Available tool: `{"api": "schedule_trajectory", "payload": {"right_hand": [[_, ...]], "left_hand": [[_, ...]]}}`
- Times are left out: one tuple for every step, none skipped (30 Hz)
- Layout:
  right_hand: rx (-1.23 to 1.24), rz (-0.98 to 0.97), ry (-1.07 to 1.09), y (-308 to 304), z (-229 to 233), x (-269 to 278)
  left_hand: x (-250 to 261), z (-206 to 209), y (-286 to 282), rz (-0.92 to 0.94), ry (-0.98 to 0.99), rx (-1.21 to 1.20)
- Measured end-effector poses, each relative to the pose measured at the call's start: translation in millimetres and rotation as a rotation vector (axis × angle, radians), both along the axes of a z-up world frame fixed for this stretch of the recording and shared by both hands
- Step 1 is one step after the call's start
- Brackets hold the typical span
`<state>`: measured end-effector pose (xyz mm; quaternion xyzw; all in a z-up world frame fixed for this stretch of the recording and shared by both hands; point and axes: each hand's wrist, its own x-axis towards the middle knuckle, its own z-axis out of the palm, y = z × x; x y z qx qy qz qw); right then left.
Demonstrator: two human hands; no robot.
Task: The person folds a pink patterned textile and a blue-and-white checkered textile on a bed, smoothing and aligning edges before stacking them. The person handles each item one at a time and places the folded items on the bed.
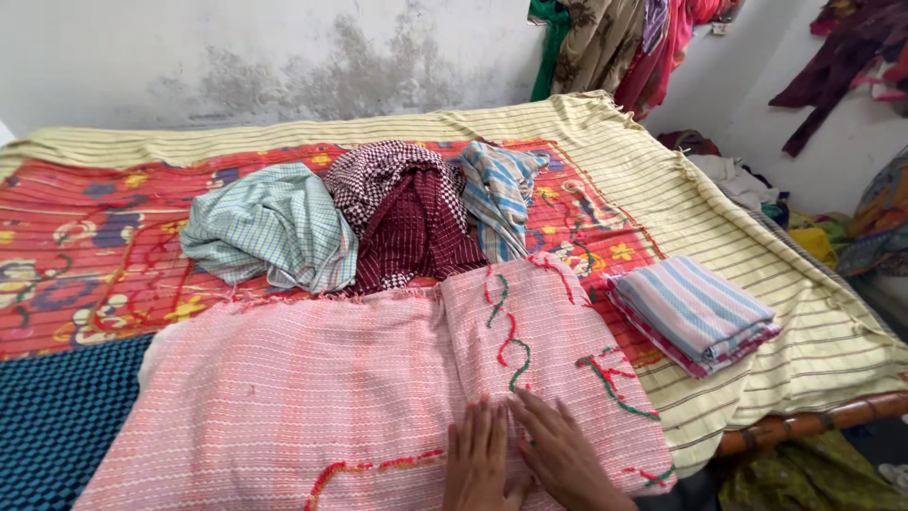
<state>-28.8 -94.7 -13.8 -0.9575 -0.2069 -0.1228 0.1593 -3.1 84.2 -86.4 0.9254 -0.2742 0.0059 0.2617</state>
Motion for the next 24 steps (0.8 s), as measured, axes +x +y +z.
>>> {"api": "schedule_trajectory", "payload": {"right_hand": [[-0.04,0.032,-0.02,4,-6,11],[-0.077,0.06,-0.037,5,-11,19],[-0.147,0.025,-0.051,0,-15,26],[-0.213,-0.011,-0.074,-4,-17,36],[-0.279,-0.048,-0.095,-11,-19,45],[-0.307,-0.172,-0.015,-22,-18,54],[-0.333,-0.297,0.066,-38,-14,65],[-0.36,-0.422,0.159,-53,-12,67],[-0.359,-0.461,0.087,-66,-11,68],[-0.356,-0.5,0.012,-77,-10,71],[-0.353,-0.538,-0.064,-83,-10,73],[-0.36,-0.587,-0.047,-87,-10,73],[-0.368,-0.636,-0.031,-91,-10,73],[-0.376,-0.683,-0.015,-93,-11,71],[-0.3,-0.714,-0.006,-95,-11,67],[-0.224,-0.737,-0.003,-99,-10,65],[-0.148,-0.76,0.001,-104,-9,63],[-0.124,-0.823,0.079,-111,-8,60],[-0.1,-0.885,0.159,-121,-6,55],[-0.077,-0.938,0.238,-132,-5,53],[-0.033,-0.95,0.286,-144,-5,49],[0.012,-0.957,0.338,-155,-9,42],[0.044,-0.91,0.299,-166,-13,38],[0.077,-0.861,0.258,-174,-17,39]], "left_hand": [[-1,0,-5,-0.031,0.092,0.041],[-2,0,-5,-0.029,0.062,0.013],[-3,-1,-2,-0.026,0.033,-0.015],[-2,-2,4,-0.024,-0.004,-0.039],[-1,-2,7,-0.03,0.001,-0.031],[-2,-2,10,-0.036,0.006,-0.024],[-2,-2,12,-0.042,0.011,-0.018],[-6,-3,13,-0.034,-0.069,-0.053],[-9,-3,14,-0.024,-0.148,-0.089],[-11,-3,14,-0.016,-0.231,-0.122],[-13,-2,14,-0.011,-0.211,-0.116],[-15,-1,14,-0.006,-0.191,-0.109],[-16,1,15,-0.001,-0.171,-0.102],[-17,3,15,-0.009,-0.141,-0.096],[-18,4,16,-0.017,-0.111,-0.09],[-17,6,17,-0.018,-0.085,-0.085],[-18,8,17,-0.024,-0.086,-0.091],[-17,9,18,-0.023,-0.088,-0.096],[-17,10,18,-0.022,-0.09,-0.101],[-17,12,19,-0.027,-0.104,-0.105],[-18,12,18,-0.032,-0.119,-0.108],[-20,12,20,-0.033,-0.133,-0.107],[-22,11,20,-0.04,-0.122,-0.102],[-21,10,21,-0.046,-0.114,-0.098]]}}
